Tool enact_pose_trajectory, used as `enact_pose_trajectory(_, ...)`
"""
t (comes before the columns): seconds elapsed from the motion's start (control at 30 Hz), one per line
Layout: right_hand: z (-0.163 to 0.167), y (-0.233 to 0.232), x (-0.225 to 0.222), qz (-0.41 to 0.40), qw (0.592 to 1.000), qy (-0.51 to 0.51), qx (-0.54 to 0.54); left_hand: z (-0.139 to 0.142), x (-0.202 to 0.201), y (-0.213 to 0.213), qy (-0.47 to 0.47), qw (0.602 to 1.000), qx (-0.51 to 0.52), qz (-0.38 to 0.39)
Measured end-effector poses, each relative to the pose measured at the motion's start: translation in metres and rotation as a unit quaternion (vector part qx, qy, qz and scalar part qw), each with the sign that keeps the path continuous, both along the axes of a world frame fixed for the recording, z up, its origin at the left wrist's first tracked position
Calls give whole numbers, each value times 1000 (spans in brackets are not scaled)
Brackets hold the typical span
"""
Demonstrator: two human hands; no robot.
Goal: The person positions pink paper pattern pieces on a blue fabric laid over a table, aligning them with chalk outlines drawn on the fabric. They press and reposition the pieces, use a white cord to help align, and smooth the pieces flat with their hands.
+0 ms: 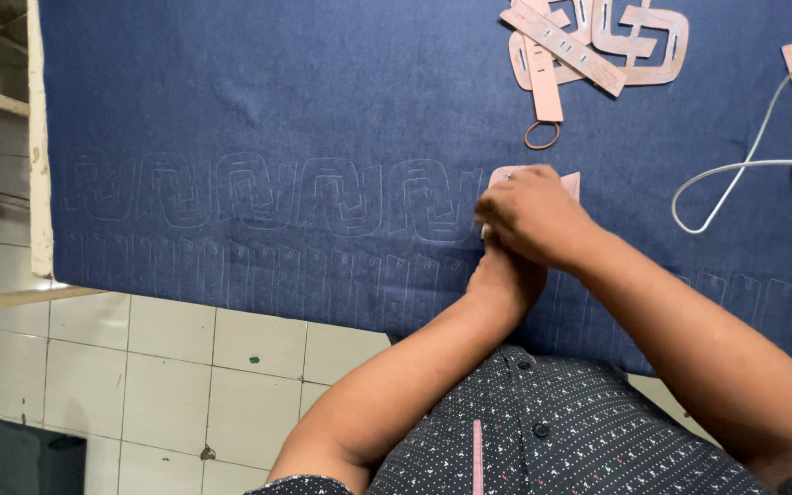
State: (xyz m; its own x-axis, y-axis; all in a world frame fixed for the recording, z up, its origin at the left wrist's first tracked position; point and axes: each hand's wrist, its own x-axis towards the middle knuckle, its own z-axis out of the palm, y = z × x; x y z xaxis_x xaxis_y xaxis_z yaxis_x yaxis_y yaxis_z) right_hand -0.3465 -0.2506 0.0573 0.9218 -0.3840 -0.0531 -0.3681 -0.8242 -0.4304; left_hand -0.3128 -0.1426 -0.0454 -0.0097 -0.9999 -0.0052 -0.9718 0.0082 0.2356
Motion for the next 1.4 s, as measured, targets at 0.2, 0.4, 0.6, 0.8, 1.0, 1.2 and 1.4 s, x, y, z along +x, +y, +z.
enact_pose_trajectory(0.2,-4,-33,-2,-78,990,-113,-23,6,4,3,-175,970,-166,38)
enact_pose_trajectory(0.4,-11,-44,-28,-86,986,-118,-76,28,15,7,-138,976,-169,5)
enact_pose_trajectory(0.6,-5,-28,-61,-151,980,-108,-69,46,21,10,-103,986,-132,-12)
enact_pose_trajectory(0.8,-2,-10,-83,-219,972,-87,4,50,26,10,-78,987,-139,-20)
enact_pose_trajectory(1.0,-7,3,-92,-263,961,-81,10,51,42,9,8,987,-155,-35)
enact_pose_trajectory(1.2,-10,16,-101,-232,963,-139,11,55,50,11,19,985,-168,-39)
enact_pose_trajectory(1.4,-11,21,-101,-231,962,-144,22,57,59,12,86,986,-140,-38)
